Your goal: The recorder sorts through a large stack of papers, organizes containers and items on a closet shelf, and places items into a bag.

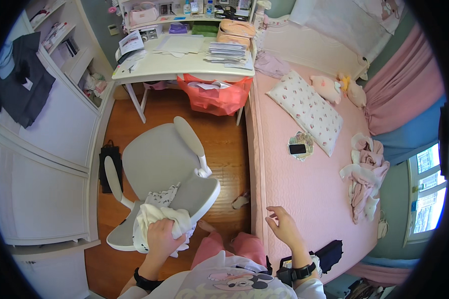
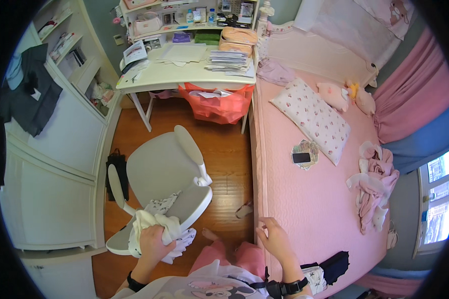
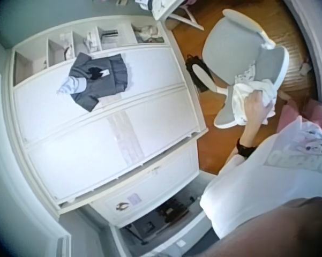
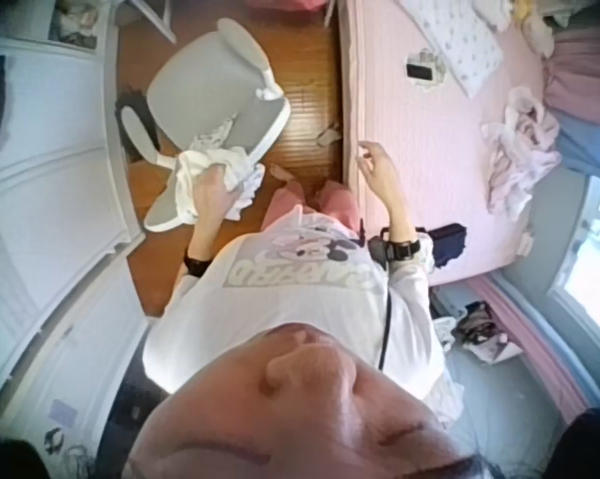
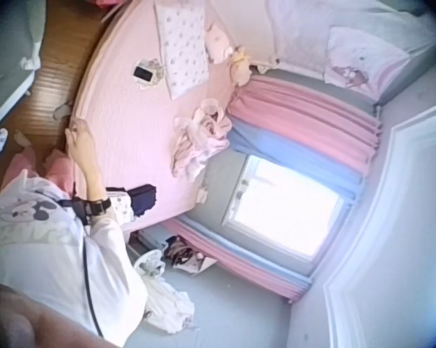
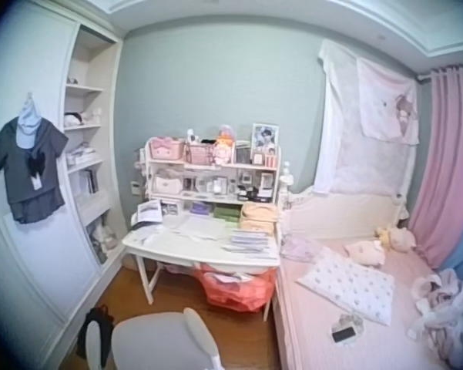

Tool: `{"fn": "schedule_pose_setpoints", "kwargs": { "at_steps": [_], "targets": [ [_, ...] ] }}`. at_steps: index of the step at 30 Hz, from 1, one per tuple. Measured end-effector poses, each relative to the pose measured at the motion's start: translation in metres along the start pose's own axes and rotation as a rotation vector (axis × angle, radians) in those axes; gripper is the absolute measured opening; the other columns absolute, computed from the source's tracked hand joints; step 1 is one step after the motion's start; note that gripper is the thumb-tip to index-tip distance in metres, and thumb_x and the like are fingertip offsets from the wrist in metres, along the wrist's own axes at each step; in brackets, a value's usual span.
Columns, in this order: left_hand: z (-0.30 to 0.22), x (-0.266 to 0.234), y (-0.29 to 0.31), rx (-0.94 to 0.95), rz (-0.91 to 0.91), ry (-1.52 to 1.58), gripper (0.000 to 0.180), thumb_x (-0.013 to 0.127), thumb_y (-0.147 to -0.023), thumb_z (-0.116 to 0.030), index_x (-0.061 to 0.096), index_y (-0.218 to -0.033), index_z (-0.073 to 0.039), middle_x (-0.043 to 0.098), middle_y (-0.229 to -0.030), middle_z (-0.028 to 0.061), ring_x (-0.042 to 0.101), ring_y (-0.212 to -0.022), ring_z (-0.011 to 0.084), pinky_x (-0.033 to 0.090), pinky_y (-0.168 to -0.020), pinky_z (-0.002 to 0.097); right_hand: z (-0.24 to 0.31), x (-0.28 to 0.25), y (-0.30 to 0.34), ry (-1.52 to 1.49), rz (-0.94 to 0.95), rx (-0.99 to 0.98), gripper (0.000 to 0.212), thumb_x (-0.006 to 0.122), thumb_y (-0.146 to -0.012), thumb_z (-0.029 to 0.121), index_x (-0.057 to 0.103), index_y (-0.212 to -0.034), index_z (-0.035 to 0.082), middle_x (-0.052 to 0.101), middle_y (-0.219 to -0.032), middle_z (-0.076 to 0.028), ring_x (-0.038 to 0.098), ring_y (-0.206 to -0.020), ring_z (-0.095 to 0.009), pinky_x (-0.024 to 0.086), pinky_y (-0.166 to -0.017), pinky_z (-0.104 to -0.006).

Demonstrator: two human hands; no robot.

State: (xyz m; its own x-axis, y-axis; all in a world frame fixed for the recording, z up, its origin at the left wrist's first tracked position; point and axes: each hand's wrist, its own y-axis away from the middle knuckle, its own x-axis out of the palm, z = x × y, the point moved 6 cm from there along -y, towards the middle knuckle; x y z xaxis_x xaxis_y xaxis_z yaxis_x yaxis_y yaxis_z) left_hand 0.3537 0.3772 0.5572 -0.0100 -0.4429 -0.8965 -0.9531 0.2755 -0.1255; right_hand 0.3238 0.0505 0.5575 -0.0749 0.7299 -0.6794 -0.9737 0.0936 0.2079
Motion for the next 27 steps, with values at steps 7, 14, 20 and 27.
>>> {"fn": "schedule_pose_setpoints", "kwargs": {
  "at_steps": [7,14,20,27],
  "targets": [
    [0.011,-0.006,0.012,0.019,0.010,-0.019,0.030,0.069,-0.050,-0.023,0.053,-0.070,-0.007,0.053,-0.067,0.0063,0.052,-0.063,0.0245,0.037,-0.059,0.0347,0.029,0.005,-0.020,0.064,0.052,-0.099,0.029,0.059,-0.078,0.010,0.052,-0.104,0.000,0.055,-0.097,-0.018,0.060,-0.080,-0.029,0.048,-0.069,-0.0367],
    [0.016,-0.006,0.018,0.038,-0.055,-0.028,0.034,0.070,-0.048,-0.026,0.054,-0.070,-0.006,0.054,-0.068,0.0078,0.052,-0.063,0.0263,0.038,-0.061,0.0355,0.032,0.012,-0.013,0.070,0.101,-0.090,0.029,0.059,-0.078,0.012,0.053,-0.104,0.001,0.055,-0.098,-0.018,0.060,-0.082,-0.030,0.048,-0.071,-0.0370],
    [0.014,-0.014,0.021,0.088,-0.092,-0.031,0.029,0.068,-0.051,-0.023,0.054,-0.070,-0.008,0.053,-0.066,0.0043,0.052,-0.062,0.0216,0.037,-0.058,0.0333,0.030,0.007,-0.014,0.077,0.092,-0.117,0.031,0.058,-0.078,0.012,0.053,-0.106,0.001,0.055,-0.098,-0.018,0.059,-0.082,-0.030,0.048,-0.071,-0.0363],
    [0.014,-0.016,0.022,0.079,-0.063,-0.051,0.029,0.069,-0.052,-0.024,0.055,-0.071,-0.007,0.055,-0.068,0.0053,0.053,-0.065,0.0227,0.038,-0.060,0.0342,0.030,0.008,-0.034,0.067,0.097,-0.174,0.030,0.059,-0.077,0.012,0.053,-0.104,0.000,0.055,-0.097,-0.018,0.059,-0.082,-0.030,0.047,-0.071,-0.0362]
  ]
}}
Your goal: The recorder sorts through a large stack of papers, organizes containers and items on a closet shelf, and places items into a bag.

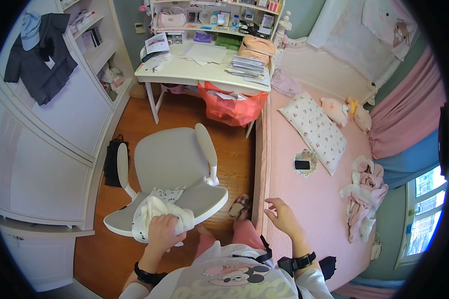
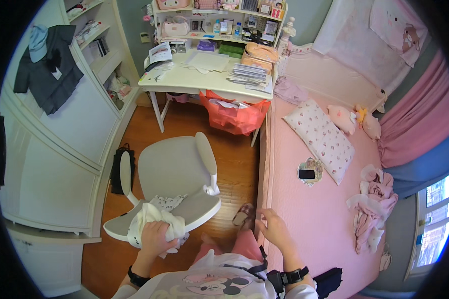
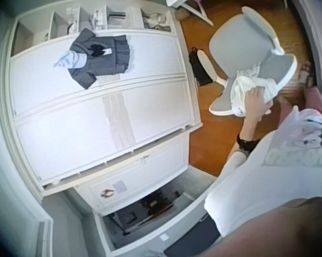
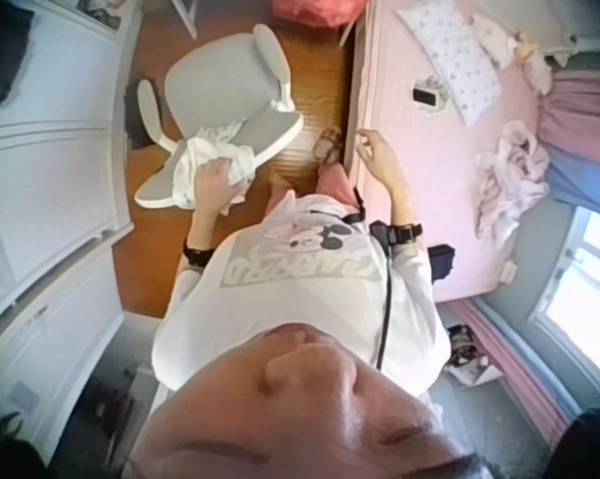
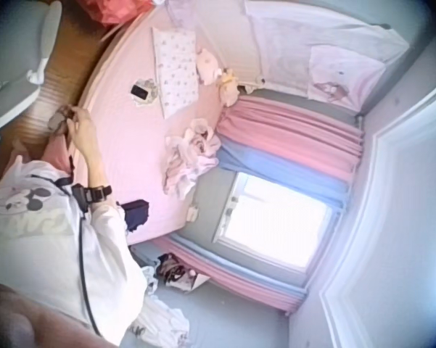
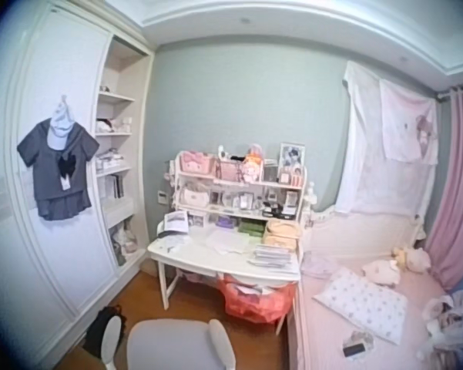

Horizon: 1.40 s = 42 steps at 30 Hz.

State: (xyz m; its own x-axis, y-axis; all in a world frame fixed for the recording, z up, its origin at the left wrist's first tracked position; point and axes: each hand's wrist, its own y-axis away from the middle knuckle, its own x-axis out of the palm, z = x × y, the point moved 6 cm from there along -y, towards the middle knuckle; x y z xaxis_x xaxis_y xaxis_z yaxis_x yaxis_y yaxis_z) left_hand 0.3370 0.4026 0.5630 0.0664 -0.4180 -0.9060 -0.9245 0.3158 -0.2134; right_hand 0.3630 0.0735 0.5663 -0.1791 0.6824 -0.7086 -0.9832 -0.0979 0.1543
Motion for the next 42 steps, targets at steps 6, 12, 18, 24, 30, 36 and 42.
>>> {"fn": "schedule_pose_setpoints", "kwargs": {
  "at_steps": [6,12,18,24,30,36,42],
  "targets": [
    [0.002,0.001,-0.003,-0.064,0.110,-0.009,0.034,0.071,-0.051,-0.026,0.056,-0.075,-0.007,0.057,-0.072,0.0064,0.054,-0.069,0.0243,0.039,-0.064,0.0352,-0.003,-0.007,-0.018,-0.007,0.034,-0.053,0.030,0.059,-0.077,0.012,0.053,-0.104,0.001,0.056,-0.096,-0.018,0.059,-0.081,-0.029,0.047,-0.071,-0.0358],
    [0.007,-0.001,-0.008,-0.201,0.182,0.060,0.040,0.074,-0.053,-0.030,0.057,-0.081,-0.006,0.058,-0.081,0.0086,0.055,-0.079,0.0259,0.040,-0.069,0.0353,-0.027,-0.028,-0.058,0.012,0.094,-0.072,0.031,0.060,-0.077,0.013,0.053,-0.105,0.001,0.055,-0.096,-0.018,0.059,-0.081,-0.029,0.047,-0.071,-0.0354],
    [-0.010,-0.003,-0.037,-0.484,0.259,0.057,0.049,0.074,-0.060,-0.034,0.055,-0.090,-0.001,0.055,-0.088,0.0156,0.051,-0.086,0.0345,0.039,-0.076,0.0398,-0.064,-0.035,-0.145,-0.027,0.198,-0.188,0.032,0.059,-0.078,0.014,0.052,-0.105,0.000,0.055,-0.097,-0.018,0.058,-0.081,-0.031,0.047,-0.071,-0.0361],
    [-0.052,0.038,-0.121,-0.511,0.150,0.101,0.053,0.069,-0.069,-0.030,0.048,-0.109,-0.002,0.048,-0.113,0.0186,0.045,-0.103,0.0375,0.037,-0.088,0.0411,-0.102,-0.067,-0.232,-0.038,0.314,-0.215,0.030,0.058,-0.077,0.012,0.053,-0.105,0.000,0.055,-0.098,-0.019,0.056,-0.084,-0.032,0.046,-0.074,-0.0364],
    [-0.063,0.127,-0.117,-0.704,0.617,0.125,0.055,0.065,-0.070,-0.032,0.048,-0.115,-0.005,0.048,-0.116,0.0174,0.045,-0.106,0.0358,0.037,-0.092,0.0395,-0.124,-0.106,-0.273,-0.027,0.336,-0.269,0.032,0.058,-0.077,0.011,0.053,-0.107,0.000,0.055,-0.100,-0.019,0.056,-0.087,-0.033,0.046,-0.075,-0.0356],
    [-0.044,0.156,-0.098,-0.830,0.842,0.121,0.059,0.066,-0.065,-0.027,0.046,-0.118,-0.009,0.047,-0.120,0.0159,0.042,-0.113,0.0337,0.038,-0.092,0.0391,-0.154,-0.121,-0.284,0.013,0.363,-0.169,0.032,0.058,-0.078,0.012,0.053,-0.107,0.001,0.054,-0.105,-0.018,0.057,-0.089,-0.033,0.046,-0.077,-0.0352],
    [-0.037,0.155,-0.091,-0.828,0.915,0.153,0.065,0.067,-0.062,-0.031,0.046,-0.119,-0.008,0.047,-0.119,0.0156,0.043,-0.113,0.0325,0.037,-0.093,0.0381,-0.149,-0.127,-0.304,0.008,0.367,-0.259,0.032,0.058,-0.078,0.012,0.053,-0.108,0.001,0.054,-0.104,-0.018,0.055,-0.094,-0.033,0.045,-0.079,-0.0355]
  ]
}}
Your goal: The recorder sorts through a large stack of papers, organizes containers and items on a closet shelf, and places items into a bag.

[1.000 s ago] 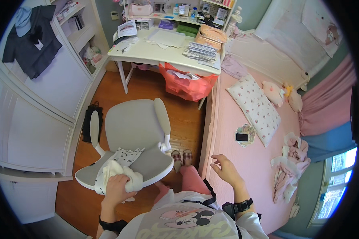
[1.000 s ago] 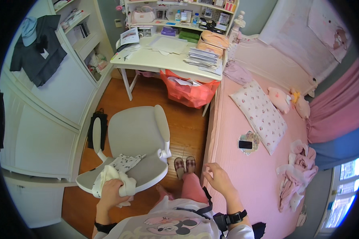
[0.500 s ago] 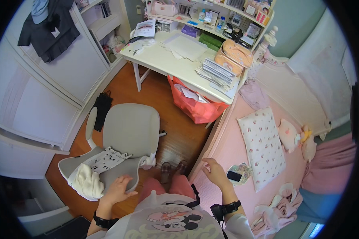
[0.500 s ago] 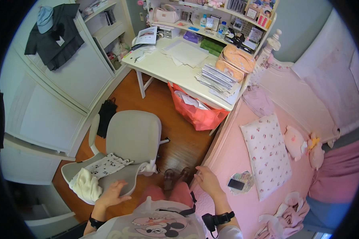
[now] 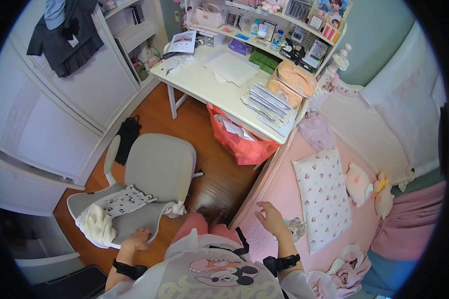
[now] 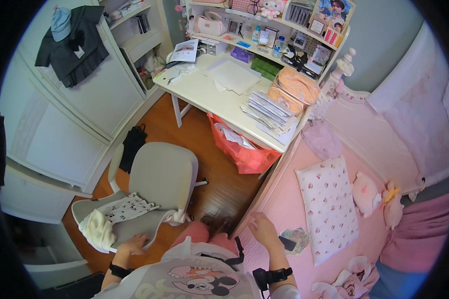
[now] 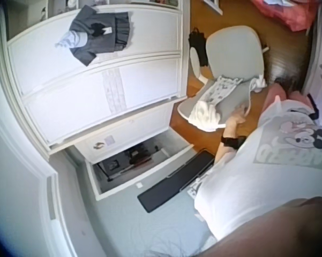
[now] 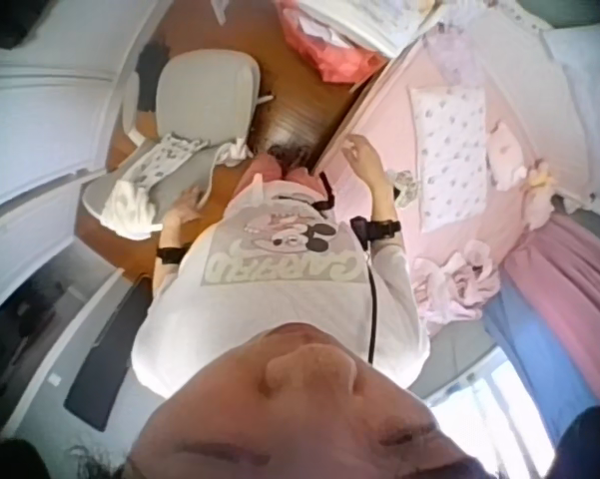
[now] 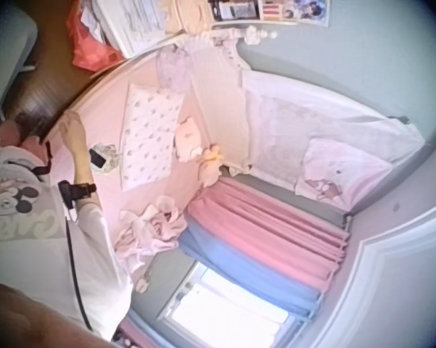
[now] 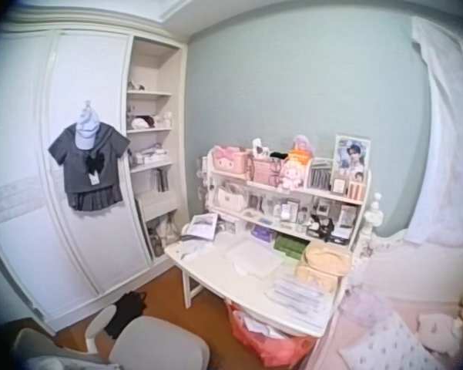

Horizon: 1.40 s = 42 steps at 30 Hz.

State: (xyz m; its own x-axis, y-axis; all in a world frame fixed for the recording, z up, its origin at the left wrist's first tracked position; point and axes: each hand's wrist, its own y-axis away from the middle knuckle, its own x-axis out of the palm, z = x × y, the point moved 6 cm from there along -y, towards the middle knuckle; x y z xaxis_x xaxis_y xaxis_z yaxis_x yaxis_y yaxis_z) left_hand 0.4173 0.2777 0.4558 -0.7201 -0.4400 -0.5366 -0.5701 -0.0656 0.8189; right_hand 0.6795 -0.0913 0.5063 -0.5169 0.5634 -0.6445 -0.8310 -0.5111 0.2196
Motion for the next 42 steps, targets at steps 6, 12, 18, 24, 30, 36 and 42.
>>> {"fn": "schedule_pose_setpoints", "kwargs": {
  "at_steps": [6,12,18,24,30,36,42],
  "targets": [
    [0.007,-0.015,-0.021,-0.035,0.136,0.061,0.060,0.063,-0.071,-0.037,0.047,-0.118,-0.005,0.051,-0.114,0.0190,0.047,-0.109,0.0346,0.038,-0.091,0.0395,0.023,-0.002,-0.044,0.039,-0.009,-0.097,0.032,0.058,-0.078,0.012,0.053,-0.107,0.001,0.054,-0.098,-0.018,0.055,-0.089,-0.033,0.045,-0.076,-0.0370],
    [-0.024,-0.097,-0.046,0.136,-0.326,0.131,0.049,0.060,-0.076,-0.033,0.050,-0.113,-0.003,0.056,-0.104,0.0208,0.053,-0.099,0.0359,0.042,-0.085,0.0409,0.033,-0.003,-0.082,0.040,0.032,-0.009,0.032,0.059,-0.078,0.014,0.052,-0.106,0.001,0.054,-0.096,-0.018,0.055,-0.085,-0.033,0.045,-0.075,-0.0371],
    [-0.068,-0.174,-0.080,0.355,-0.464,0.166,0.046,0.061,-0.075,-0.028,0.050,-0.111,-0.001,0.056,-0.103,0.0214,0.053,-0.096,0.0369,0.043,-0.083,0.0407,0.039,-0.010,-0.121,0.087,0.030,-0.008,0.035,0.060,-0.079,0.016,0.052,-0.109,0.000,0.055,-0.103,-0.017,0.058,-0.085,-0.025,0.046,-0.075,-0.0329],
    [-0.089,-0.217,-0.124,0.420,-0.430,0.029,0.047,0.061,-0.075,-0.029,0.050,-0.111,-0.001,0.056,-0.100,0.0211,0.053,-0.094,0.0375,0.043,-0.081,0.0414,0.032,-0.025,-0.162,0.034,0.064,0.033,0.037,0.060,-0.078,0.018,0.052,-0.110,0.000,0.056,-0.102,-0.017,0.058,-0.083,-0.025,0.046,-0.074,-0.0331],
    [-0.125,-0.282,-0.164,0.402,-0.383,0.039,0.048,0.061,-0.076,-0.031,0.049,-0.112,-0.002,0.056,-0.100,0.0204,0.053,-0.094,0.0379,0.043,-0.080,0.0423,0.019,-0.055,-0.231,0.149,0.064,-0.081,0.038,0.060,-0.077,0.018,0.051,-0.110,0.000,0.057,-0.099,-0.017,0.058,-0.083,-0.027,0.046,-0.074,-0.0343],
    [-0.182,-0.366,-0.174,0.507,-0.495,0.138,0.041,0.059,-0.079,-0.025,0.049,-0.111,-0.002,0.055,-0.103,0.0186,0.052,-0.096,0.0360,0.042,-0.083,0.0418,0.023,-0.091,-0.297,0.085,0.138,-0.126,0.038,0.059,-0.078,0.019,0.051,-0.110,0.001,0.056,-0.103,-0.018,0.056,-0.091,-0.031,0.044,-0.079,-0.0358],
    [-0.212,-0.432,-0.194,0.542,-0.714,0.170,0.037,0.060,-0.079,-0.018,0.050,-0.110,-0.002,0.053,-0.105,0.0169,0.051,-0.098,0.0343,0.042,-0.083,0.0394,0.043,-0.091,-0.352,0.174,0.182,-0.322,0.037,0.056,-0.080,0.022,0.049,-0.111,0.003,0.054,-0.100,-0.018,0.052,-0.091,-0.036,0.043,-0.077,-0.0412]
  ]
}}
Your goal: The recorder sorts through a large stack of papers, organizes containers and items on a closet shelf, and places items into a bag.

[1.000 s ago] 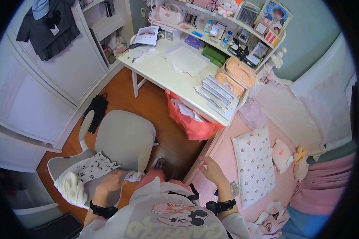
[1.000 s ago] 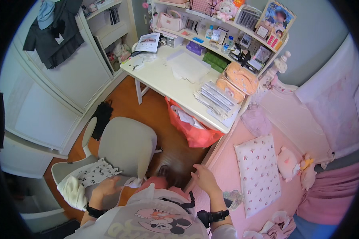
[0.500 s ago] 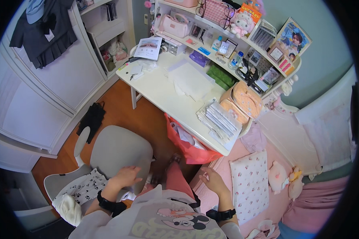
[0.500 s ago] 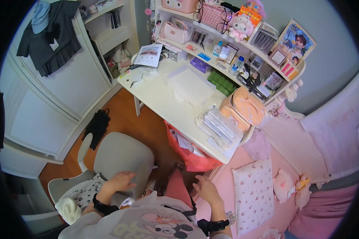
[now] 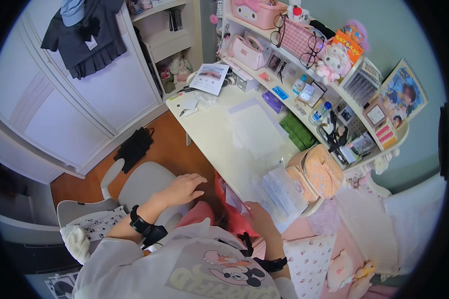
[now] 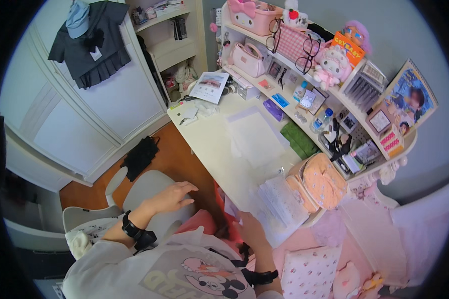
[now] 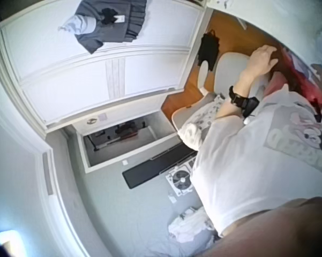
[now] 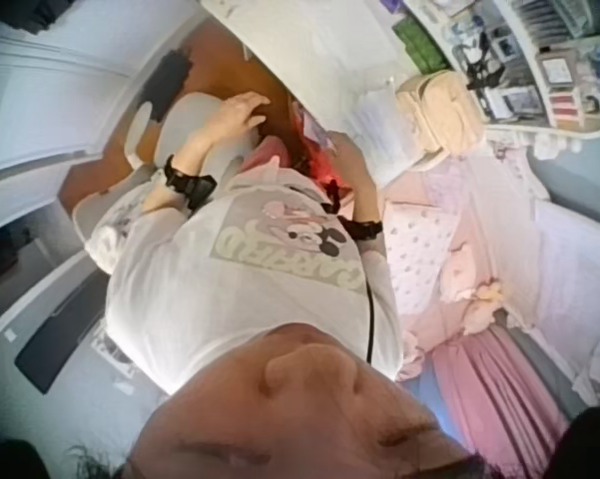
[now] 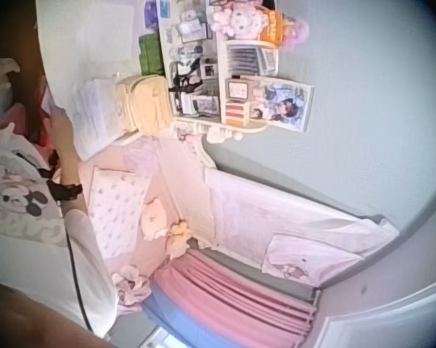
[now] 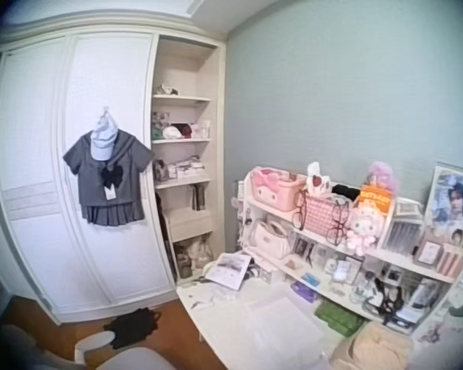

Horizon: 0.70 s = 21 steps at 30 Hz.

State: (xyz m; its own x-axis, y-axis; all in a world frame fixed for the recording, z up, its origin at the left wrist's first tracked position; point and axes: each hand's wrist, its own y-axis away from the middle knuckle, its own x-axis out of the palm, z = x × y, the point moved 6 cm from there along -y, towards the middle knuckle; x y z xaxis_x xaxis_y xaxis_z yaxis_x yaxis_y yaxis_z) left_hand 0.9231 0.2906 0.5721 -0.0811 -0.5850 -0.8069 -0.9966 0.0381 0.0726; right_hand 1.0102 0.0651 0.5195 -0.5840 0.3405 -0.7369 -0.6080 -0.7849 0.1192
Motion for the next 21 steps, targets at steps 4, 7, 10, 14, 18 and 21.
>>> {"fn": "schedule_pose_setpoints", "kwargs": {
  "at_steps": [4,7,10,14,18,21],
  "targets": [
    [0.014,0.006,-0.032,-0.053,-0.054,0.018,0.038,0.060,-0.078,-0.016,0.048,-0.111,-0.002,0.050,-0.110,0.0157,0.049,-0.102,0.0334,0.041,-0.086,0.0387,-0.008,0.007,-0.018,-0.174,0.018,-0.031,0.036,0.057,-0.080,0.020,0.050,-0.111,0.003,0.054,-0.103,-0.017,0.054,-0.092,-0.032,0.044,-0.078,-0.0372],
    [0.037,0.020,-0.059,-0.072,-0.075,0.061,0.046,0.060,-0.077,-0.016,0.043,-0.117,-0.003,0.044,-0.117,0.0179,0.043,-0.109,0.0351,0.038,-0.091,0.0391,-0.016,0.013,-0.025,-0.152,0.018,-0.021,0.036,0.058,-0.080,0.018,0.050,-0.112,0.002,0.055,-0.105,-0.017,0.057,-0.090,-0.029,0.046,-0.077,-0.0340],
    [0.067,0.032,-0.091,-0.078,-0.124,0.112,0.058,0.062,-0.075,-0.019,0.035,-0.124,-0.001,0.038,-0.122,0.0236,0.039,-0.113,0.0399,0.034,-0.095,0.0415,-0.025,0.013,-0.032,-0.187,0.018,0.038,0.036,0.059,-0.080,0.018,0.051,-0.112,0.002,0.056,-0.105,-0.016,0.058,-0.090,-0.028,0.046,-0.077,-0.0339],
    [0.129,0.039,-0.141,-0.244,-0.113,0.082,0.073,0.064,-0.073,-0.021,0.024,-0.129,0.004,0.023,-0.131,0.0323,0.027,-0.120,0.0465,0.027,-0.101,0.0443,-0.040,0.005,-0.050,-0.221,-0.001,0.159,0.036,0.057,-0.081,0.021,0.051,-0.111,0.002,0.054,-0.106,-0.016,0.056,-0.093,-0.029,0.044,-0.080,-0.0366],
    [0.189,0.036,-0.194,-0.325,-0.117,0.069,0.077,0.063,-0.072,-0.020,0.021,-0.130,0.007,0.015,-0.133,0.0341,0.018,-0.124,0.0480,0.021,-0.103,0.0466,-0.048,0.005,-0.080,-0.170,-0.021,0.224,0.037,0.059,-0.079,0.016,0.051,-0.111,0.001,0.056,-0.106,-0.016,0.058,-0.090,-0.028,0.046,-0.076,-0.0348],
    [0.231,0.022,-0.235,-0.312,-0.162,-0.023,0.077,0.063,-0.071,-0.019,0.021,-0.130,0.008,0.014,-0.134,0.0334,0.016,-0.125,0.0470,0.020,-0.103,0.0470,-0.052,0.010,-0.113,-0.206,-0.042,0.327,0.036,0.059,-0.079,0.016,0.051,-0.111,0.001,0.057,-0.105,-0.017,0.059,-0.089,-0.027,0.046,-0.075,-0.0348]
  ]
}}
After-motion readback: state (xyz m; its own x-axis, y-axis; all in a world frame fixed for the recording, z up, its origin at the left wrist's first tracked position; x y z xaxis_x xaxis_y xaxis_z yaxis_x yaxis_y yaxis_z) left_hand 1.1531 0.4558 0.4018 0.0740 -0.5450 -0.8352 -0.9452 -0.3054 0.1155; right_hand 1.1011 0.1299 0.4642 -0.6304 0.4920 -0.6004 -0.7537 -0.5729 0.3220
